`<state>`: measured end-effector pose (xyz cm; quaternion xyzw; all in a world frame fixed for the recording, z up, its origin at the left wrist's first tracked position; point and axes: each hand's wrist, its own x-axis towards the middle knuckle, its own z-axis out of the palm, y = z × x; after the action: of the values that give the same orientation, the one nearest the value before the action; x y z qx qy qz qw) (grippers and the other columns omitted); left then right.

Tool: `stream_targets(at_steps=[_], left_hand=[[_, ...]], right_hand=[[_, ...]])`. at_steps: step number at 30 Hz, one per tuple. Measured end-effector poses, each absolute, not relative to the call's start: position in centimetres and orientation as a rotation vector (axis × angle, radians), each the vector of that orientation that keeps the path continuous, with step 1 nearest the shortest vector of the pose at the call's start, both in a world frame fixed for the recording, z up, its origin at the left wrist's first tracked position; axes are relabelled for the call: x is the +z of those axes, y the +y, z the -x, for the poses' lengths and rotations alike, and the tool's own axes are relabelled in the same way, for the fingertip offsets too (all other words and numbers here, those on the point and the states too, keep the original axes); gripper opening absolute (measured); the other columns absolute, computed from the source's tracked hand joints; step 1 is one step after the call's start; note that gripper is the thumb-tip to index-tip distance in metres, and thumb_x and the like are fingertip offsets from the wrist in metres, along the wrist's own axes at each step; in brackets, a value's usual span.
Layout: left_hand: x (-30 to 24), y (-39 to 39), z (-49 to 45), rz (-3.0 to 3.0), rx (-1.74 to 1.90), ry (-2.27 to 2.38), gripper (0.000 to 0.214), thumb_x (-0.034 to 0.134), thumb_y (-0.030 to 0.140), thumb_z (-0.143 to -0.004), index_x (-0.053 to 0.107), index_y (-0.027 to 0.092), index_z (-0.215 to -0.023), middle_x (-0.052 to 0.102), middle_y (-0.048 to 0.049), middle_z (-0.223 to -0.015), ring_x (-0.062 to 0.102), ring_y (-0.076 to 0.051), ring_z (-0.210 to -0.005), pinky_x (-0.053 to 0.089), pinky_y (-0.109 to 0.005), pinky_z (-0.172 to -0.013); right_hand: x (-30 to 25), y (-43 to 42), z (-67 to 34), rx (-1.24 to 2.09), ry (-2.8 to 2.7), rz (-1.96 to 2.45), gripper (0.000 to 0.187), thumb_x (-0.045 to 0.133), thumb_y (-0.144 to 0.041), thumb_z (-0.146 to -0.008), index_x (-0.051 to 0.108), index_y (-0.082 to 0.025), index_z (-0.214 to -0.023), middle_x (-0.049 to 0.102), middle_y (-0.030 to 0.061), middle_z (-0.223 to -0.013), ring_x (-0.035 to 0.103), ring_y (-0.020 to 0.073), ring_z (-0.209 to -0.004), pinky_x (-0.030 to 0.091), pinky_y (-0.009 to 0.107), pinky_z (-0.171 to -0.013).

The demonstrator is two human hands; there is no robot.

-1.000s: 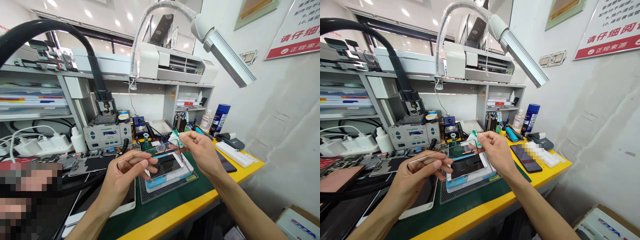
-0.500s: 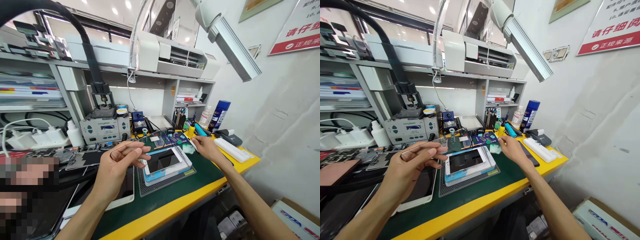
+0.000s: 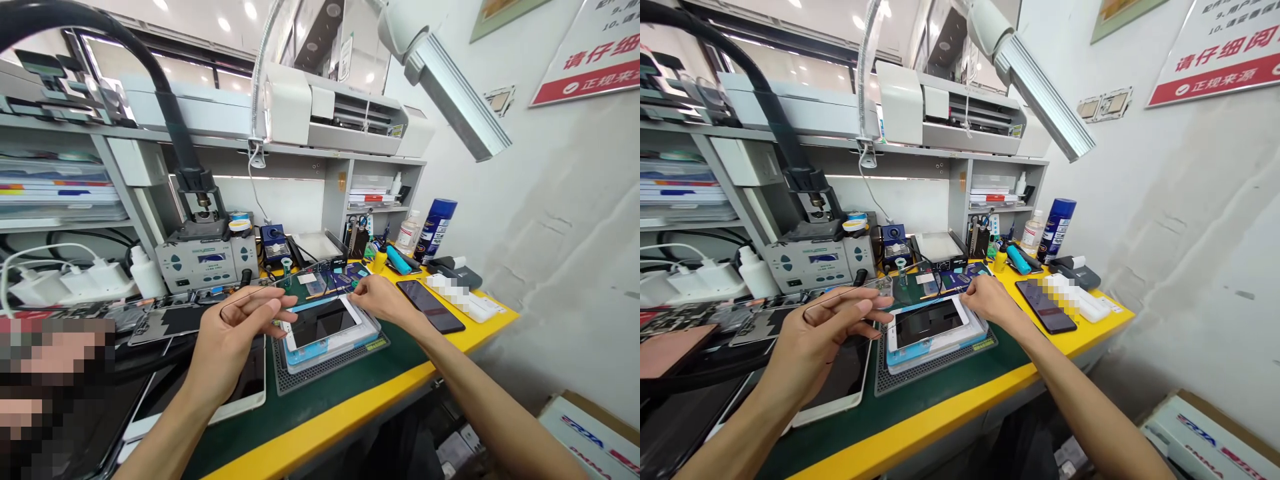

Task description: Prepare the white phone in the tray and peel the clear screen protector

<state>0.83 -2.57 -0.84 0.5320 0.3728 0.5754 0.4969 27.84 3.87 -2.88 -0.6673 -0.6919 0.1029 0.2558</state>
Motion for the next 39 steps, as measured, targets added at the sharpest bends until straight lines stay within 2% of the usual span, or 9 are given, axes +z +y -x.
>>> stream_targets(at_steps=[5,9,12,16,23,27,31,34,39], left_hand=[[-0.6,-2.8,-0.9,-1.278,1.404,0.899,0.025,0.077,0.034,-0.079,0.073,0.013,-0.094,0.078,-0.0123,-0.094,0.074,-0.025,-0.078,0.059,-0.029,-0.061],[-0.7,-2.9,-0.9,-1.289,1.398,0.89,0.026,0.075,0.034,-0.081,0.072,0.013,-0.095,0.078,-0.0129,-0.095,0.074,-0.026,-0.079,0.059,-0.03,-0.062],[-0.6,-3.0,-1.0,-1.288,1.408,0.891,0.025,0.075,0.034,-0.081,0.073,0.014,-0.095,0.078,-0.0122,-0.094,0.074,-0.025,-0.079,0.059,-0.03,-0.062],[-0.4,-3.1,-1.1,-1.255,1.452,0.909,0.023,0.075,0.034,-0.081,0.073,0.014,-0.093,0.078,-0.0116,-0.093,0.074,-0.025,-0.078,0.058,-0.029,-0.06],[-0.3,-3.1,-0.9,-1.246,1.451,0.903,0.026,0.076,0.034,-0.08,0.072,0.014,-0.094,0.078,-0.013,-0.096,0.074,-0.027,-0.079,0.058,-0.032,-0.061],[-0.4,-3.1,-1.0,-1.246,1.448,0.886,0.024,0.075,0.034,-0.08,0.072,0.014,-0.094,0.078,-0.012,-0.094,0.074,-0.026,-0.078,0.057,-0.03,-0.06],[-0.4,-3.2,-1.1,-1.241,1.471,0.869,0.023,0.075,0.034,-0.08,0.072,0.014,-0.092,0.078,-0.0124,-0.093,0.074,-0.025,-0.076,0.057,-0.03,-0.058],[-0.5,-3.1,-1.0,-1.243,1.468,0.842,0.024,0.074,0.035,-0.08,0.071,0.014,-0.092,0.078,-0.0131,-0.092,0.074,-0.026,-0.076,0.057,-0.031,-0.058],[-0.4,-3.2,-0.9,-1.259,1.448,0.799,0.021,0.073,0.032,-0.082,0.071,0.014,-0.092,0.078,-0.0131,-0.09,0.074,-0.026,-0.075,0.058,-0.032,-0.059]], right_hand=[[-3.6,3.8,-27.9,0.302,-1.785,1.756,0.016,0.067,-0.024,-0.07,0.061,-0.019,-0.057,0.065,0.0053,-0.06,0.059,0.0195,-0.06,0.035,0.029,-0.055],[-3.4,3.6,-28.7,0.386,-1.695,1.675,0.011,0.062,-0.025,-0.075,0.061,-0.018,-0.066,0.066,0.0055,-0.064,0.062,0.0198,-0.059,0.041,0.03,-0.056],[-2.5,3.1,-29.5,0.635,-1.627,1.49,0.015,0.061,-0.031,-0.082,0.062,-0.017,-0.079,0.069,0.0052,-0.069,0.061,0.0161,-0.053,0.041,0.027,-0.049],[-1.3,2.0,-30.1,1.15,-1.352,1.046,0.027,0.075,-0.037,-0.078,0.061,-0.017,-0.089,0.066,0.0,-0.068,0.052,0.0094,-0.043,0.032,0.02,-0.039],[-0.2,0.0,-29.8,1.407,-1.194,0.756,0.015,0.072,-0.025,-0.072,0.06,-0.02,-0.079,0.057,-0.0059,-0.054,0.038,0.0045,-0.03,0.025,0.017,-0.033],[1.1,-1.2,-29.4,1.456,-1.152,0.731,0.01,0.07,-0.026,-0.067,0.066,-0.02,-0.074,0.061,-0.0024,-0.051,0.053,0.0127,-0.032,0.031,0.019,-0.029],[2.7,-2.1,-28.7,1.352,-1.167,0.805,0.013,0.072,-0.033,-0.064,0.073,-0.023,-0.073,0.072,0.0039,-0.06,0.07,0.0228,-0.052,0.048,0.026,-0.039],[3.4,-2.4,-28.1,1.239,-1.269,0.744,0.02,0.072,-0.042,-0.07,0.078,-0.027,-0.081,0.077,0.0069,-0.071,0.075,0.0264,-0.062,0.052,0.029,-0.044],[4.4,-2.5,-26.6,1.103,-1.388,0.614,0.023,0.083,-0.04,-0.074,0.08,-0.034,-0.096,0.081,0.0044,-0.091,0.078,0.0283,-0.077,0.062,0.031,-0.053]])
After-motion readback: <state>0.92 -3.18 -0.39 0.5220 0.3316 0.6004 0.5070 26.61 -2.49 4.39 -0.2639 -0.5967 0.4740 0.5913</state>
